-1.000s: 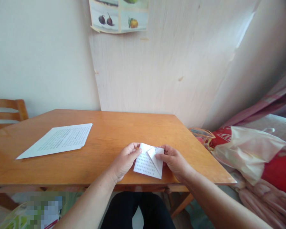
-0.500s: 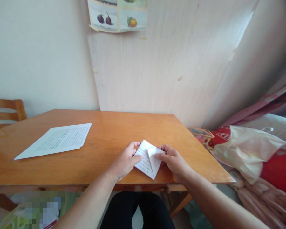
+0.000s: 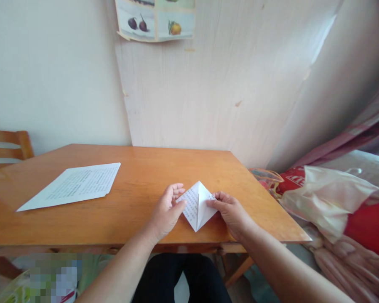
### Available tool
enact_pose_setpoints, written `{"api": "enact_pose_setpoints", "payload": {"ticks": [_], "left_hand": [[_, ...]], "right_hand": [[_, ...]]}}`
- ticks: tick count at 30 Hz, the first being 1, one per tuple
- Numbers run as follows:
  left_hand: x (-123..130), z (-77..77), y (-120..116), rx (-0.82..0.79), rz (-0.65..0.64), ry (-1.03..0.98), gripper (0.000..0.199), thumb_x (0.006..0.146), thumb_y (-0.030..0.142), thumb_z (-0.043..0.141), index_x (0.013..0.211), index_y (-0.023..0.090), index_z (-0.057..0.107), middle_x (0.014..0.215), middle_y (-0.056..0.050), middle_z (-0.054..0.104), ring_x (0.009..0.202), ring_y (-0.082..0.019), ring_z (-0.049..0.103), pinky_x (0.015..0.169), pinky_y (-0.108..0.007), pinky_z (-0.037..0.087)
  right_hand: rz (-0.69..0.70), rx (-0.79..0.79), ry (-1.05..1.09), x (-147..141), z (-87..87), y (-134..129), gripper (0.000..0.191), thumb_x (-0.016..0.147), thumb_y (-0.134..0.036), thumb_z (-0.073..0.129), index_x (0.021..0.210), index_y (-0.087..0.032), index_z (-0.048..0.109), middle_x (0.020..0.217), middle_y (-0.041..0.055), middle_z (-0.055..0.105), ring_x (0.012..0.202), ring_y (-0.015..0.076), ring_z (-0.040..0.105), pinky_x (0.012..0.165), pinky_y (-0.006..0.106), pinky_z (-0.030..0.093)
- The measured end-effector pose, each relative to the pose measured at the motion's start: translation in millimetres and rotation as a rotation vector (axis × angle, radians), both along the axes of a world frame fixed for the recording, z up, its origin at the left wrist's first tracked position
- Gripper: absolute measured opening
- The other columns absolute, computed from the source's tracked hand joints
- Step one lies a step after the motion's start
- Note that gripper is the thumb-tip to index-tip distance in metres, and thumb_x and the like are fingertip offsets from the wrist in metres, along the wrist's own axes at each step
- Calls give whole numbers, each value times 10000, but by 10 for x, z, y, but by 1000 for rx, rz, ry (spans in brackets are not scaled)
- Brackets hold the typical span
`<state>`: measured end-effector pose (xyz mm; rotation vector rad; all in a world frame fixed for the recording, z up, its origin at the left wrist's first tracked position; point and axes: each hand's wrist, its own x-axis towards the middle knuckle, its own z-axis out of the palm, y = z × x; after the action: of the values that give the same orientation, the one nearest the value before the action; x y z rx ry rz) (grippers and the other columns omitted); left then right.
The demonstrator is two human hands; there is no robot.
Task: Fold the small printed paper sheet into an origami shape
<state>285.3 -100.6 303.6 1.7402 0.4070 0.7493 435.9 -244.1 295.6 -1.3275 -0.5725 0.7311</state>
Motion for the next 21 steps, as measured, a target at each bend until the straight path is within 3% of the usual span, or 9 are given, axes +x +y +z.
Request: {"api": "enact_pose_setpoints", "payload": {"ticks": [3, 8, 12, 17, 21], "left_hand": [[-45, -29, -33, 317, 106, -20, 380, 862, 272, 607, 1230, 200, 540, 1282, -123, 598, 1217, -266, 550, 1042, -427, 411], [-119, 56, -149, 849, 108, 22, 551, 768, 290, 735, 1282, 229, 548, 1349, -116, 586, 1328, -345, 447, 1149, -514, 242], [-92, 87, -250, 1025, 74, 124, 597, 763, 283, 771, 1315, 246, 548, 1367, -108, 594, 1319, -369, 451, 1145, -559, 186], [-33, 77, -321, 1208, 143, 197, 431, 894, 139, 582, 1319, 205, 547, 1336, -106, 625, 1253, -321, 510, 1090, -548, 241], [-15, 68, -328, 1225, 169, 192, 381, 912, 231, 615, 1289, 216, 564, 1300, -92, 644, 1205, -311, 539, 1054, -550, 285]], "right_hand": [[-37, 9, 17, 3, 1, 1, 260, 687, -342, 789, 752, -212, 573, 659, -30, 596, 596, 140, 491, 589, 277, 348], [-88, 29, 31, 7, -8, 11, 254, 690, -348, 781, 769, -216, 579, 671, -29, 594, 607, 149, 500, 606, 287, 372], [-97, 90, 89, -14, 3, 21, 272, 661, -330, 801, 781, -210, 589, 722, -14, 616, 660, 158, 535, 647, 290, 404], [-128, 130, 115, -87, 29, 11, 263, 670, -311, 795, 776, -208, 578, 730, -20, 599, 671, 144, 529, 634, 270, 395], [-151, 116, 83, -119, 37, -8, 262, 706, -341, 777, 807, -205, 576, 756, -15, 617, 691, 145, 553, 615, 259, 402]]}}
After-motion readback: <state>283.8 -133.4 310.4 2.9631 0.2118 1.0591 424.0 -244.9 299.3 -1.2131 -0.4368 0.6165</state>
